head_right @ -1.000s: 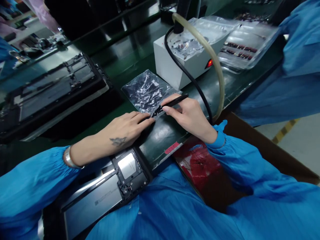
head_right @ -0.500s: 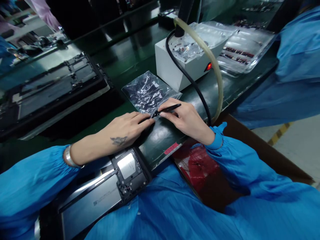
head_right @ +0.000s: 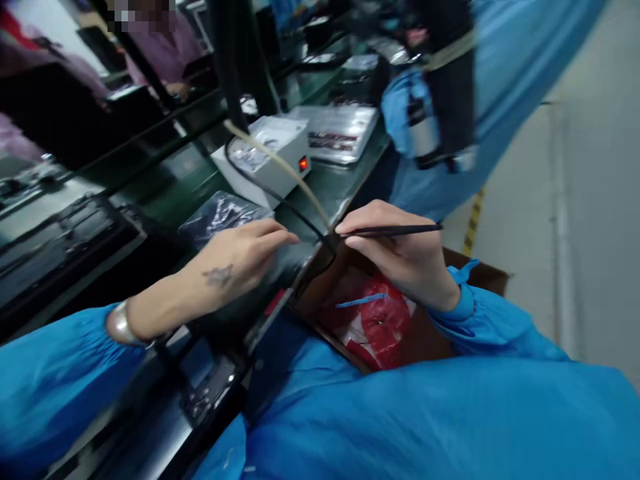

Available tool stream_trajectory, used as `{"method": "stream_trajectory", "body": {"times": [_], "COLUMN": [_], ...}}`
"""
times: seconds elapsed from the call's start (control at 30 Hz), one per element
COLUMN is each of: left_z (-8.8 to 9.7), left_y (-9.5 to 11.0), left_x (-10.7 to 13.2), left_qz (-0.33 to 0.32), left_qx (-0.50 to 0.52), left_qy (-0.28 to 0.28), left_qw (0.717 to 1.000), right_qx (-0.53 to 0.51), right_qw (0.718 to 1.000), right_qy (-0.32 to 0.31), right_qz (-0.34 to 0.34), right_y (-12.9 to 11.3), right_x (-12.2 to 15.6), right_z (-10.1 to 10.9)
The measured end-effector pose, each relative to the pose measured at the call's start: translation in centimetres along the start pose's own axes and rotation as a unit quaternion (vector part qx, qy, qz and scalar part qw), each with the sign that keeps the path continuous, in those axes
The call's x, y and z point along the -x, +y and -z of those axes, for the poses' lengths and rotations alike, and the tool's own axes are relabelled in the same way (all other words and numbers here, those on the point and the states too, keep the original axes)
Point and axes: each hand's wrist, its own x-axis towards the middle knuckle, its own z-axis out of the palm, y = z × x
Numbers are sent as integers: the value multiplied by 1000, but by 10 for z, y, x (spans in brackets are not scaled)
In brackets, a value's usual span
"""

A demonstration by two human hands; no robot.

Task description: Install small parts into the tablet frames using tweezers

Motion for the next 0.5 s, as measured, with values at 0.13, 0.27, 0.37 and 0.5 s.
{"method": "stream_trajectory", "body": {"times": [0.13,0.27,0.37,0.5], "left_z": [-29,-50,-52,-46], "left_y": [52,97,114,122], "left_x": [-95,-156,-167,-158], "left_qz": [-7,81,86,79], "left_qx": [484,745,781,808], "left_qy": [-22,-64,-33,2], "left_qw": [875,659,617,584], "right_qx": [150,159,107,-45], "right_qw": [981,957,949,915], "right_qy": [107,226,283,387], "right_qz": [-58,-84,-85,-99], "right_y": [-6,16,34,45], "right_x": [22,29,28,30], "right_z": [62,84,83,74]}}
